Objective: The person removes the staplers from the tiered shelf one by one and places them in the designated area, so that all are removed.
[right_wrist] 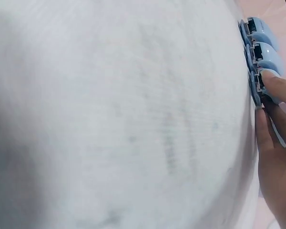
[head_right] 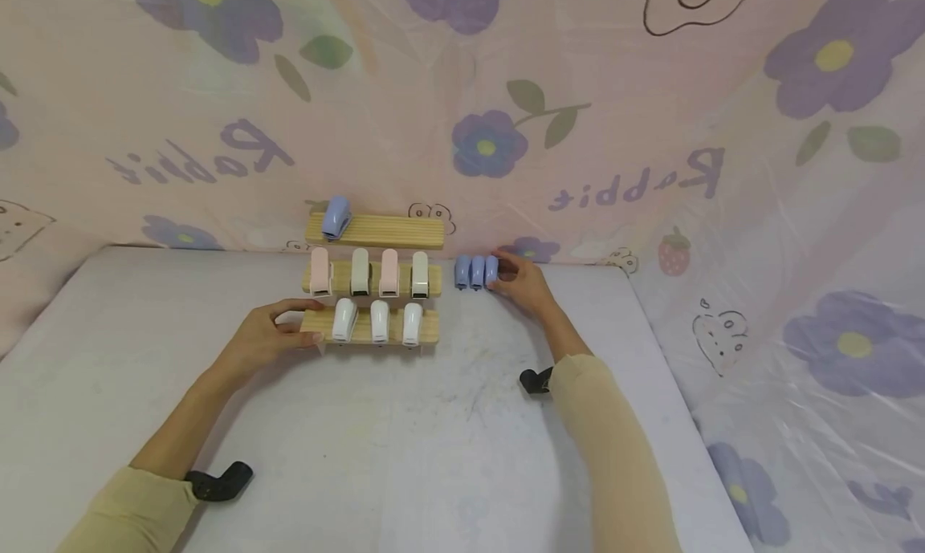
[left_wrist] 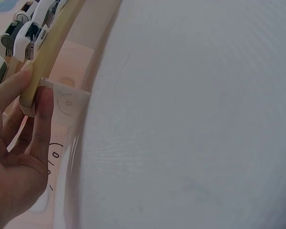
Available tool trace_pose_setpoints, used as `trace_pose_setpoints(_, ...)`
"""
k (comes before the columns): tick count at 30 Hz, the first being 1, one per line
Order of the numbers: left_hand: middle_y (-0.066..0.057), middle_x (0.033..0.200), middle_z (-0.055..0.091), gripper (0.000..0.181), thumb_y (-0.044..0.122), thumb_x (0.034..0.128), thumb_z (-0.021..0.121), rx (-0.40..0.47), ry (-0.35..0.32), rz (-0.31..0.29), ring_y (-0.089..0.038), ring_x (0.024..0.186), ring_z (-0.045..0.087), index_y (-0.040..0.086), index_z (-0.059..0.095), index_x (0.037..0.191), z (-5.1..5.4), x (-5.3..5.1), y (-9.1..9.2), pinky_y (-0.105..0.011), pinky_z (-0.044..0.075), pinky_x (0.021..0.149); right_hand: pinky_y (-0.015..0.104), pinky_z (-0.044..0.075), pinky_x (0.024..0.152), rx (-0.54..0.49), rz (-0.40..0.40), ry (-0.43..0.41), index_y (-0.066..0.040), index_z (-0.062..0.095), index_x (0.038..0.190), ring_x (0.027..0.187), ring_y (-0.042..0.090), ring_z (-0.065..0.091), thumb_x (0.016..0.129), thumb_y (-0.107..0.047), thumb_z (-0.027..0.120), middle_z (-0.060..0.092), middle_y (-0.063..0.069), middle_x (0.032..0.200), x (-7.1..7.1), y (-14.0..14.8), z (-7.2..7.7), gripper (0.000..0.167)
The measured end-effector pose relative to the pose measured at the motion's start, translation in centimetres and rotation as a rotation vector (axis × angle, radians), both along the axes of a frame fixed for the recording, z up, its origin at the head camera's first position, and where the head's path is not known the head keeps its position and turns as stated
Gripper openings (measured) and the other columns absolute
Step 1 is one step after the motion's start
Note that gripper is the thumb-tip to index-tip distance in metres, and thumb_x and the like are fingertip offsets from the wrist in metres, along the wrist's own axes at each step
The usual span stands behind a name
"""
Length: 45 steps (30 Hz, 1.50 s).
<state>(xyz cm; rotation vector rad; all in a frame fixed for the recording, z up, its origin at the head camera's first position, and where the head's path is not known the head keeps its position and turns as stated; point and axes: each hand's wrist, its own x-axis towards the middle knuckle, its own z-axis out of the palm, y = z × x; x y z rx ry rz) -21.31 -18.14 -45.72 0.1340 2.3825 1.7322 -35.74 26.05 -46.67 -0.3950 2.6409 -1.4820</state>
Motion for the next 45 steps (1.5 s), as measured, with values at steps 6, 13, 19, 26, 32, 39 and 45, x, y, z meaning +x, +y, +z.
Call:
trace_pose_setpoints(6, -0.021, 0.141, 0.051, 0.066, 0.024, 0.0817, 0.084, 0.008, 0.0, 0.002, -0.03, 0.112, 0.064, 0.006, 0.056, 0.139, -0.2, 0.0, -0.1, -0.026, 0.053, 0.078, 0.046, 0.04, 0.106, -0.033, -0.004, -0.037, -0.006, 0.044, 0.149, 0.129, 0.038, 0.05, 0.086, 0.0, 0.075, 0.048, 0.023, 0.145, -0.1, -0.1, -0.3, 0.07)
trace_pose_setpoints(13, -0.021, 0.14, 0.052, 0.068, 0.026, 0.0818, 0.084, -0.006, -0.004, 0.003, -0.028, 0.111, 0.064, 0.007, 0.055, 0.14, -0.4, 0.0, -0.1, -0.027, 0.053, 0.078, 0.046, 0.04, 0.107, -0.056, -0.015, -0.008, -0.003, 0.041, 0.15, 0.129, 0.04, 0.049, 0.087, 0.0, 0.075, 0.045, 0.023, 0.148, -0.1, 0.0, -0.6, 0.072)
trace_pose_setpoints(19, -0.022, 0.14, 0.052, 0.067, 0.026, 0.0828, 0.083, -0.031, 0.007, -0.004, -0.032, 0.113, 0.063, 0.006, 0.054, 0.14, -0.1, -0.1, 0.0, -0.027, 0.052, 0.078, 0.045, 0.043, 0.104, -0.065, -0.072, 0.036, -0.004, 0.05, 0.144, 0.126, 0.038, 0.054, 0.086, -0.002, 0.076, 0.052, 0.019, 0.144, 0.7, 0.5, -0.5, 0.064)
trace_pose_setpoints(26, -0.023, 0.144, 0.048, 0.07, 0.028, 0.083, 0.083, -0.047, -0.002, -0.002, -0.033, 0.116, 0.061, 0.007, 0.052, 0.143, 0.1, 0.1, 0.1, -0.028, 0.051, 0.079, 0.045, 0.042, 0.105, -0.131, -0.09, 0.082, 0.0, 0.055, 0.14, 0.126, 0.04, 0.053, 0.088, -0.002, 0.074, 0.055, 0.023, 0.138, 1.6, 0.4, -0.1, 0.055)
trace_pose_setpoints(32, -0.022, 0.142, 0.05, 0.068, 0.028, 0.0826, 0.083, -0.034, 0.001, -0.003, -0.03, 0.112, 0.063, 0.008, 0.054, 0.141, -0.2, 0.0, 0.2, -0.028, 0.052, 0.078, 0.052, 0.038, 0.107, -0.234, -0.048, 0.08, 0.011, 0.052, 0.136, 0.129, 0.048, 0.047, 0.086, 0.008, 0.071, 0.052, 0.031, 0.138, 3.5, -0.7, 2.6, 0.053)
trace_pose_setpoints(39, -0.021, 0.142, 0.05, 0.066, 0.026, 0.0819, 0.084, -0.018, 0.0, 0.005, -0.029, 0.111, 0.064, 0.008, 0.056, 0.138, -0.4, -0.1, 0.3, -0.028, 0.053, 0.078, 0.055, 0.038, 0.105, -0.209, -0.003, 0.18, 0.014, 0.053, 0.132, 0.124, 0.05, 0.049, 0.087, 0.01, 0.069, 0.054, 0.034, 0.133, 4.6, -1.8, 4.2, 0.048)
trace_pose_setpoints(45, -0.02, 0.143, 0.049, 0.065, 0.026, 0.0817, 0.084, -0.013, 0.007, 0.01, -0.027, 0.109, 0.064, 0.008, 0.057, 0.138, -0.4, 0.1, 0.1, -0.029, 0.053, 0.078, 0.055, 0.04, 0.103, -0.172, 0.027, 0.245, 0.013, 0.055, 0.131, 0.122, 0.048, 0.052, 0.087, 0.009, 0.069, 0.056, 0.031, 0.131, 4.8, -2.7, 5.4, 0.047)
